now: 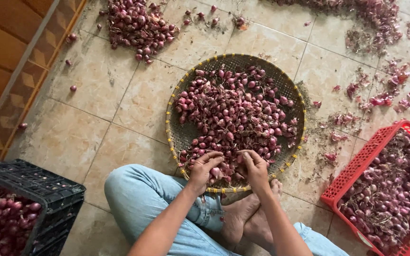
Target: The person sits on a tiled floor and peels small red onions by hand, removing dry outer skins and roots. The peeled onions are placed into a black crate while the skins are discarded onto the floor.
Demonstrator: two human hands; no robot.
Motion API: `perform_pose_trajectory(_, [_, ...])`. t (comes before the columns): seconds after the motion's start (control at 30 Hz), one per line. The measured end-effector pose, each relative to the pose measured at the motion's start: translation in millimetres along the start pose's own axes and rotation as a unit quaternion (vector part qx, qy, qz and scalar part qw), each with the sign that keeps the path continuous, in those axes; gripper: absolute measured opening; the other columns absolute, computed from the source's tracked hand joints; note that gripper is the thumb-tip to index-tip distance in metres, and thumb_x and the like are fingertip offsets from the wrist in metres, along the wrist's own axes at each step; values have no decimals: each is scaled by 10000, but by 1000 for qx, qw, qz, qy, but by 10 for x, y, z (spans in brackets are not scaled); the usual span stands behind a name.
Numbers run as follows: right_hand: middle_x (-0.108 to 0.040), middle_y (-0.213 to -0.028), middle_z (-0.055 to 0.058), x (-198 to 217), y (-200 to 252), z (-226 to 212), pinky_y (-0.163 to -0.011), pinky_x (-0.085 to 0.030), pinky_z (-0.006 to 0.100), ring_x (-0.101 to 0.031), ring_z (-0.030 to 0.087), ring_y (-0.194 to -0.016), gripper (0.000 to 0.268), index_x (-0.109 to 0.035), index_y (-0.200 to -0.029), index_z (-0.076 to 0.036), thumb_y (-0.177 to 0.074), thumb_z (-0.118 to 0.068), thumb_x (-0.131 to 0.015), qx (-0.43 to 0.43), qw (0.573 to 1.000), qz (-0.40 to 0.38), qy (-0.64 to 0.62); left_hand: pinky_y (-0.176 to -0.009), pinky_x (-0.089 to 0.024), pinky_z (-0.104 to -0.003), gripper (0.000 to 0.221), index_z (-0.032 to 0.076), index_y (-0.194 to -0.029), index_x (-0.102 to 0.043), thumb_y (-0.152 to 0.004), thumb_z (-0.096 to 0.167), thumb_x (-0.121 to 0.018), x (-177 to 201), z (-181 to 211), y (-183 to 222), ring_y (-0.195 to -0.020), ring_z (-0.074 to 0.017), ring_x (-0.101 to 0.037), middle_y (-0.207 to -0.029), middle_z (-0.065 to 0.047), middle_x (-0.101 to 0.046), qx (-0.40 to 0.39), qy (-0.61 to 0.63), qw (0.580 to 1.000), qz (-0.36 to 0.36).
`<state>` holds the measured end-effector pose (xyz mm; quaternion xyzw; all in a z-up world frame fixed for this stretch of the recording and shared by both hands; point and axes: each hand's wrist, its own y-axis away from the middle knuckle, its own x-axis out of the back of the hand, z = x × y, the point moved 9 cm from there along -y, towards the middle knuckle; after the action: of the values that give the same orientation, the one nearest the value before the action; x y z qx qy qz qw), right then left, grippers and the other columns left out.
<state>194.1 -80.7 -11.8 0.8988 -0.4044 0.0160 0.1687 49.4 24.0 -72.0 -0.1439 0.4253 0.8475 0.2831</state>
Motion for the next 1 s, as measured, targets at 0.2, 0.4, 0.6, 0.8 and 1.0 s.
perform_pose_trajectory(0.2, [-571, -675, 93, -232, 22, 472, -322, -354, 248, -434, 132, -353, 241, -705, -932, -41, -1073, -166, -555, -66, 969, 6, -240, -272, -411, -217, 264, 59, -1198, -751, -938, 70, -704, -101, -15, 114, -449, -215, -665, -750, -125, -727, -19, -31, 999, -7])
perform_pose_trajectory(0.4, [-547, -438, 101, -304, 219, 318, -386, -400, 277, -504, 157, -348, 310, -655, -759, -31, -1039, -152, -600, 43, 996, 66, -45, -305, -470, -208, 369, 41, -1195, -755, -837, 67, -841, -104, -230, 55, -432, -162, -640, -683, -107, -673, -46, -57, 997, -21])
perform_pose_trajectory(0.6, [-489, -399, 31, -280, 191, 223, -400, -375, 214, -440, 97, -354, 285, -630, -770, -48, -1044, -111, -588, 85, 993, 45, -61, -274, -416, -211, 312, 72, -1210, -759, -913, 161, -723, -93, -222, 83, -431, -215, -658, -653, -145, -659, -12, -4, 999, -35])
perform_pose_trajectory(0.8, [-672, -711, 122, -159, 102, 311, -561, -471, 311, -566, 154, -650, 223, -761, -1082, -90, -1048, -261, -622, 2, 997, 74, -28, -288, -405, -244, 479, 75, -1314, -700, -850, 191, -684, -206, 15, 145, -439, -236, -648, -512, -145, -589, -6, 59, 997, -56])
perform_pose_trajectory(1.0, [-626, -552, 121, -417, 50, 621, -317, -439, 268, -615, 190, -411, 178, -779, -1103, -70, -984, -154, -676, -93, 980, -46, -169, -400, -549, -293, 527, 91, -1337, -701, -813, 141, -691, -276, 171, 242, -429, -151, -612, -586, -84, -584, -56, 10, 996, -70])
